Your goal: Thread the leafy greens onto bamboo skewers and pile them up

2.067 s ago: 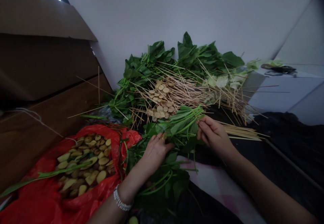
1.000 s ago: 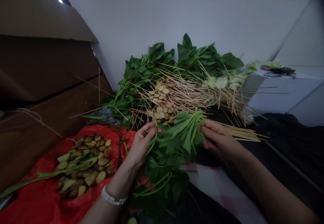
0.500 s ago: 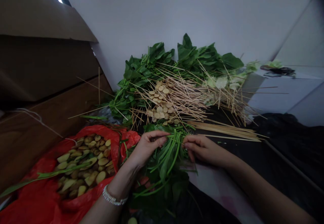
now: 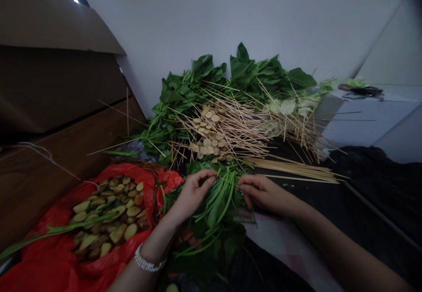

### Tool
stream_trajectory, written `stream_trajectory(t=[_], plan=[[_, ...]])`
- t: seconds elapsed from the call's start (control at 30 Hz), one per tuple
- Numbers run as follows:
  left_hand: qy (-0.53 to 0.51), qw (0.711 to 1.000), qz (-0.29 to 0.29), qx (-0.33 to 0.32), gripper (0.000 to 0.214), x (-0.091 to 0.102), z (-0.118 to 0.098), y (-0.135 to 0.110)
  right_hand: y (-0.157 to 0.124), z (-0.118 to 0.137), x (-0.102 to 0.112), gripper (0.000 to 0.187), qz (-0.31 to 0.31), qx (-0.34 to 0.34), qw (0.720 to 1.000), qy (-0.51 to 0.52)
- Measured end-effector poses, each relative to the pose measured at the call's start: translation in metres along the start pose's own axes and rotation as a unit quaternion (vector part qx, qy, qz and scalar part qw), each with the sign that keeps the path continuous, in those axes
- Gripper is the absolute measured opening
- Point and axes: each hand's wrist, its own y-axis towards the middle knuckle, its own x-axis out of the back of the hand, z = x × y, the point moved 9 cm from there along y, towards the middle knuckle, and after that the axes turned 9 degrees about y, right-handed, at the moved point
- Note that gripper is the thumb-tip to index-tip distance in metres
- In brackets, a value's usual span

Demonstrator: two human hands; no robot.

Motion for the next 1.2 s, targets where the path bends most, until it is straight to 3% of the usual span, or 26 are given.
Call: stream_trajectory(t=[0.2,0.4,0.73,1.2], plan=[[0.077,0.996,-0.004,-0.04,0.026,-0.002,-0.006,0.0,0.002,-0.001,0.001,0.018,-0.004,0.006,1.0,-0.03],[0.084,0.995,0.002,-0.052,0.025,-0.003,-0.01,0.0,0.001,-0.001,0.0,0.018,-0.004,0.001,0.999,-0.038],[-0.002,1.0,0.006,0.001,0.023,0.003,-0.004,0.0,0.001,0.001,0.001,0.019,-0.007,0.008,0.999,-0.047],[0.029,0.998,0.048,-0.003,0.029,-0.007,-0.01,-0.002,0.001,0.001,0.0,0.019,-0.006,0.008,0.999,-0.043]])
